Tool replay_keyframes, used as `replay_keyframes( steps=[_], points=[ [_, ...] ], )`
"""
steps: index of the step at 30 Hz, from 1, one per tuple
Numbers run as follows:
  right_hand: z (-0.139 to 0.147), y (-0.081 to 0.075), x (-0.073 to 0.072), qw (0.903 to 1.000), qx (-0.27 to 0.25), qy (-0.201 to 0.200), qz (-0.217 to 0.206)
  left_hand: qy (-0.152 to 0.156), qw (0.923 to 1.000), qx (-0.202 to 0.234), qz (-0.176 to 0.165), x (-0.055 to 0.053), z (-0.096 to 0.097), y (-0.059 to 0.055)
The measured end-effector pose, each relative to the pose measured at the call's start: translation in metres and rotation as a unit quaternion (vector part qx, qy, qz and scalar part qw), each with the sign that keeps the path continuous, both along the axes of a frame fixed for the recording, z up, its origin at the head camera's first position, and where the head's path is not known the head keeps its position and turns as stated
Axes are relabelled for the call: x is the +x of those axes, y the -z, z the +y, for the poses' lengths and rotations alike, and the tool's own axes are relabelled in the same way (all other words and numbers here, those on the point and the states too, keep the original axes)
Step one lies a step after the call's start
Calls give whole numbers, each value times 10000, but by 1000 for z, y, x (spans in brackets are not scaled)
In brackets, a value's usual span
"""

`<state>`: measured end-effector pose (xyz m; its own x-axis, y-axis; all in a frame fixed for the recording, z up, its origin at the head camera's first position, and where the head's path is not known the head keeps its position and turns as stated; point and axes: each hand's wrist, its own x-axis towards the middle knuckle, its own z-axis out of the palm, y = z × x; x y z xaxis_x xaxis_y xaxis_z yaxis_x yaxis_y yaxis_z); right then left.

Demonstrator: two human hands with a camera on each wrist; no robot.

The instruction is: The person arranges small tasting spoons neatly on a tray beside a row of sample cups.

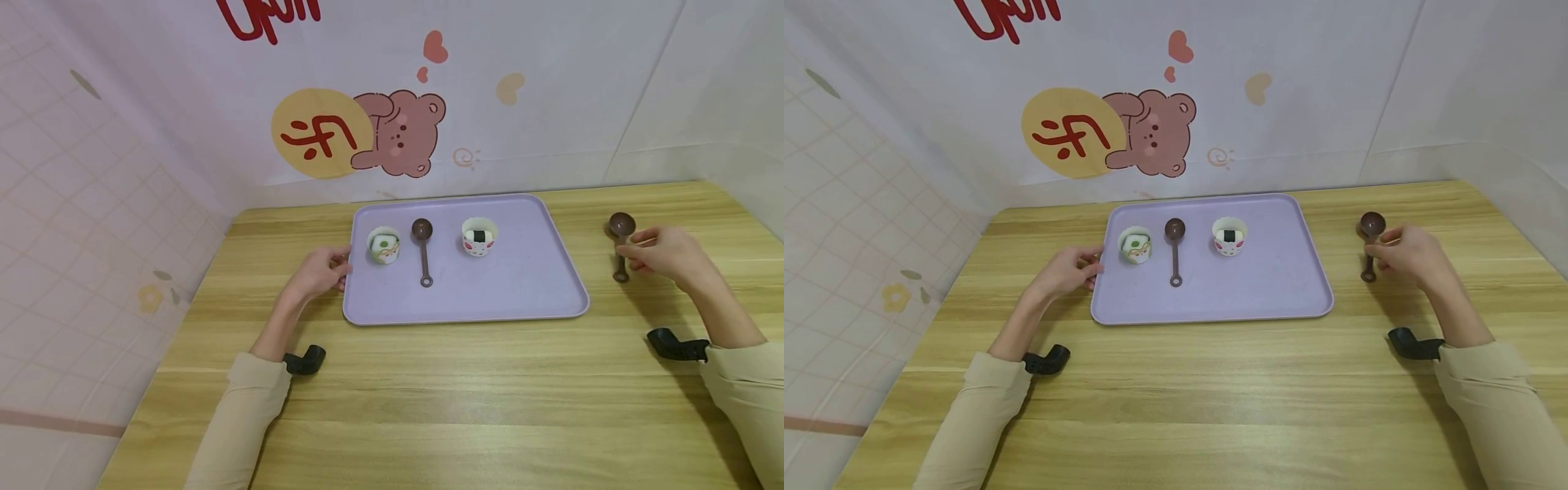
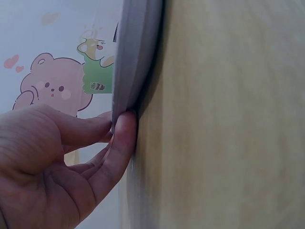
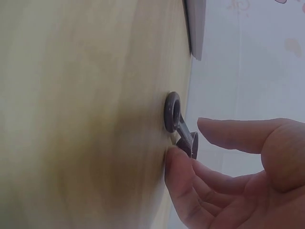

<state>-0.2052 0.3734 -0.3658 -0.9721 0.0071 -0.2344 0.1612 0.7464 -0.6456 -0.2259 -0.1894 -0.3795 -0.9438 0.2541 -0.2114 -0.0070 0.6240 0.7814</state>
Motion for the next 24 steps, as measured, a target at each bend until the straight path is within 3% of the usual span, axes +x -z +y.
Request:
replay_keyframes(
  steps=[24],
  points=[
    [-1,7,-2,9998,-203,-53,-15,-65,10000,3,-75,0,1,-1]
  ],
)
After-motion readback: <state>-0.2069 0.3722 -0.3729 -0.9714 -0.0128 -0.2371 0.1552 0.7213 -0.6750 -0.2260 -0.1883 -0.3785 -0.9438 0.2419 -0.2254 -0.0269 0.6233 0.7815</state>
